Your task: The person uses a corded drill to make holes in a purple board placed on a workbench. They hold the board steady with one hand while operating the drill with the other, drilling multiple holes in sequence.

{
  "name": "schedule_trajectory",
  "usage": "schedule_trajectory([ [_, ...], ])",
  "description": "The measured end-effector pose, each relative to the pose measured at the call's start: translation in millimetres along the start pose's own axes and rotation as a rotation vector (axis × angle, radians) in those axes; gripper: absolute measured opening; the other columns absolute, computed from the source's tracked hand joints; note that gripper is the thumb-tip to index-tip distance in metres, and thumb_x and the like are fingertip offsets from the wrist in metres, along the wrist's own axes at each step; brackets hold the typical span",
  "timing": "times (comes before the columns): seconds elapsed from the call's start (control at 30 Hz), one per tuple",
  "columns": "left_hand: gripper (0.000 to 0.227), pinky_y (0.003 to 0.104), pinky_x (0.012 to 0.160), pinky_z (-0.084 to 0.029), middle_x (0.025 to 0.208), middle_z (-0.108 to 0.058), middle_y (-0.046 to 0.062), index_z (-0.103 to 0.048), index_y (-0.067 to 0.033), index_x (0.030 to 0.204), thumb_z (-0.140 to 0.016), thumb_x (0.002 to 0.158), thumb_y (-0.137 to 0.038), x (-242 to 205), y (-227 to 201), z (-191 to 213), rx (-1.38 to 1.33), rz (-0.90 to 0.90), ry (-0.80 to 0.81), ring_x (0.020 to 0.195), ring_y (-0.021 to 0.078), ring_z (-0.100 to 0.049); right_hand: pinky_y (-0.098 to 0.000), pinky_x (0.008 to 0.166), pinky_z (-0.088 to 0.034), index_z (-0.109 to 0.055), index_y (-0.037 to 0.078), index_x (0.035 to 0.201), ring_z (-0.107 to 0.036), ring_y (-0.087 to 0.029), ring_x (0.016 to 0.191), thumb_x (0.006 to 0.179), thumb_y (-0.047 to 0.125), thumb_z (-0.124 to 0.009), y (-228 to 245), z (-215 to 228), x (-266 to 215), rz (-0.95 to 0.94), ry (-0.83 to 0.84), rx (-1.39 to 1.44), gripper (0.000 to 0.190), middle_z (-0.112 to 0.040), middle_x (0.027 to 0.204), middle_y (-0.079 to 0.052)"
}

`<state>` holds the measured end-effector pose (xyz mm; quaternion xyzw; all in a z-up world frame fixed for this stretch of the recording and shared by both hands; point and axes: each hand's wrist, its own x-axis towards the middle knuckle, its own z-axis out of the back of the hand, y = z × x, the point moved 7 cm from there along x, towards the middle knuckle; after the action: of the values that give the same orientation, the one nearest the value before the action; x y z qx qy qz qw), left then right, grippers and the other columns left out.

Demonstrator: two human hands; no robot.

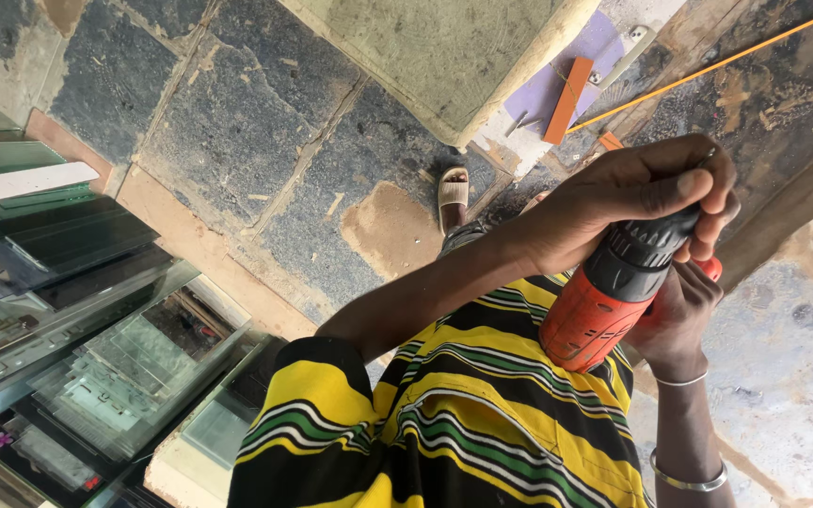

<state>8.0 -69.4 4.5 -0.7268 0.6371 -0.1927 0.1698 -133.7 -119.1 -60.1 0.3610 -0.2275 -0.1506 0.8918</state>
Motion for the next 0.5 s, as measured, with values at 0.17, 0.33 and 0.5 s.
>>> schedule_trajectory([
  [0.17, 0.029, 0.032, 0.079, -0.057, 0.09, -0.06, 0.005, -0.057, -0.0071, 0.102, -0.071, 0.106, -0.032, 18, -5, 7, 0.047, -0.027, -0.004, 0.082, 0.0146, -0.063, -0.0409, 0.068, -0.049, -0.057, 0.003, 0.09, -0.062, -0.034, 0.072, 0.081, 0.018, -0.084, -7, -7, -1, 0.01, 0.044, 0.04, 0.032, -0.061, 0.08, -0.014],
  [0.33, 0.03, 0.031, 0.07, -0.058, 0.09, -0.061, 0.005, -0.055, -0.0103, 0.103, -0.07, 0.104, -0.036, 19, -7, 30, 0.155, -0.111, -0.121, 0.078, 0.0133, -0.062, -0.0406, 0.067, -0.047, -0.056, 0.002, 0.098, -0.059, -0.03, 0.068, 0.075, 0.016, -0.084, -14, -17, -7, -0.096, 0.205, 0.067, 0.039, -0.058, 0.074, -0.012],
  [0.5, 0.04, 0.029, 0.063, -0.059, 0.083, -0.062, 0.004, -0.056, -0.0116, 0.097, -0.063, 0.107, -0.05, 20, -12, 36, 0.024, -0.141, -0.129, 0.071, 0.0146, -0.066, -0.0407, 0.081, -0.048, -0.057, -0.008, 0.129, -0.06, -0.027, 0.091, 0.063, 0.013, -0.078, -15, 0, -5, -0.032, 0.447, 0.305, 0.073, -0.064, 0.101, -0.017],
])
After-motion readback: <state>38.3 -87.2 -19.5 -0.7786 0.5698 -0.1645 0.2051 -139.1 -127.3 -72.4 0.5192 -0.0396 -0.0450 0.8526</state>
